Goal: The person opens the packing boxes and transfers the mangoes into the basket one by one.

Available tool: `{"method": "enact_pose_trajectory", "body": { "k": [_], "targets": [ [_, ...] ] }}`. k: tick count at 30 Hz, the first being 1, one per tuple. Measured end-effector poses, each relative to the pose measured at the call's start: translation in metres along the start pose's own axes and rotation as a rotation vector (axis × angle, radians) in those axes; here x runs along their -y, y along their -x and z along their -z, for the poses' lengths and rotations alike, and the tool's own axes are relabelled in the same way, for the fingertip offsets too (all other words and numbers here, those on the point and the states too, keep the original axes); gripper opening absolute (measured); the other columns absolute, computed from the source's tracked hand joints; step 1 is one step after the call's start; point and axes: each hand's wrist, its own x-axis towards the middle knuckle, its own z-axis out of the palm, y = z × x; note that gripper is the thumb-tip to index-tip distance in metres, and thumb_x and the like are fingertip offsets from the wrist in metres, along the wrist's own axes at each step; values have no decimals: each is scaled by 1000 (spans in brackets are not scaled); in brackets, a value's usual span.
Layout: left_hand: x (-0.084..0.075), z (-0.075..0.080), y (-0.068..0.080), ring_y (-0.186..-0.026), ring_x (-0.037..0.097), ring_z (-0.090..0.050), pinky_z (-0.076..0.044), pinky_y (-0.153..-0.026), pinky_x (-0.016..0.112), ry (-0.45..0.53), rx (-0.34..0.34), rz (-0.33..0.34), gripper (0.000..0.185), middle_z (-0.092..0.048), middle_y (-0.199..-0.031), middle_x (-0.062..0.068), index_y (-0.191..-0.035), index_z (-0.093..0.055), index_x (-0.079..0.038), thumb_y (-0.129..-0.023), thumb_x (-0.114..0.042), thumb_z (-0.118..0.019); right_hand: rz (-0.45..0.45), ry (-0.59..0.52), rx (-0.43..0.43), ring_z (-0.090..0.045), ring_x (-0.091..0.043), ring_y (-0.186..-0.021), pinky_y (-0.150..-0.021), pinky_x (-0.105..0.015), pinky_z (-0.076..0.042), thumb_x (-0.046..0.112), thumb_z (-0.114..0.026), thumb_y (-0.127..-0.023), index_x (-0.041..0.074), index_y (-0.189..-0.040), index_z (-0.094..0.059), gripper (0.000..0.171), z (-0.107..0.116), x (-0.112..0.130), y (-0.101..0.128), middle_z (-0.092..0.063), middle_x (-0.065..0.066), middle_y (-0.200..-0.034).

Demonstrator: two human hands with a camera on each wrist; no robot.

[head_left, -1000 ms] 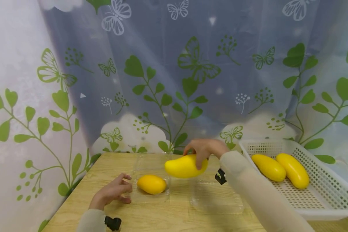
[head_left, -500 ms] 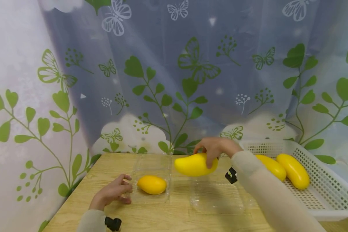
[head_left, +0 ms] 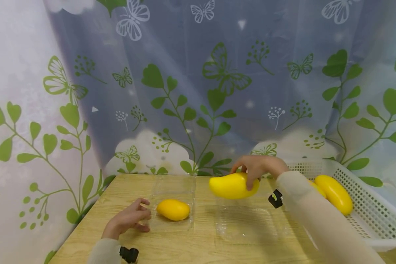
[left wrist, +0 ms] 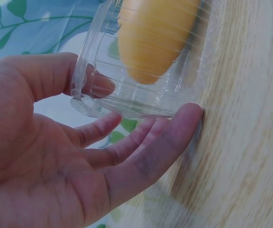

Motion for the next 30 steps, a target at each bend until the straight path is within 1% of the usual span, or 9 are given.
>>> {"method": "enact_pose_trajectory", "body": {
  "k": [5,10,16,19,25,30],
  "targets": [
    [1,0,-1,-107,32,-59,-66,-79,43,0,3,-4,57,-46,-128,31,-145,-23,6,-101,-13,-54,-17,13,16,-62,-35,-124,-84,-39,-64,2,-85,-70,15,-142,-60,78,4,-10,8,-60,-23,-142],
    [1,1,-2,-102,31,-61,-66,-80,43,-7,1,-3,57,-47,-127,31,-145,-23,6,-101,-14,-54,-36,33,11,-63,-36,-122,-80,-38,-64,3,-85,-71,14,-142,-59,77,7,-18,16,-59,-25,-142],
    [1,1,-1,-112,34,-58,-66,-80,45,-4,6,-6,56,-45,-130,32,-145,-23,6,-102,-14,-53,-34,32,3,-65,-31,-114,-79,-37,-64,3,-86,-71,14,-141,-60,75,9,-26,22,-62,-23,-137],
    [0,0,-1,-112,33,-58,-66,-80,44,-6,3,-5,56,-46,-130,32,-145,-23,6,-102,-14,-54,-45,31,6,-66,-30,-113,-78,-39,-65,3,-87,-72,14,-142,-59,76,11,-31,23,-62,-23,-137],
    [1,0,0,-113,32,-58,-66,-80,43,-6,-8,4,57,-47,-130,31,-145,-24,5,-101,-13,-55,-60,8,10,-64,-37,-121,-79,-42,-65,3,-87,-74,10,-147,-54,80,13,-40,27,-56,-28,-144],
    [2,1,-1,-114,33,-58,-66,-81,44,-8,2,-2,57,-47,-130,31,-146,-23,6,-102,-14,-55,-64,-29,11,-61,-40,-124,-81,-43,-65,1,-85,-71,7,-147,-53,82,16,-46,35,-55,-29,-144]
  ]
}}
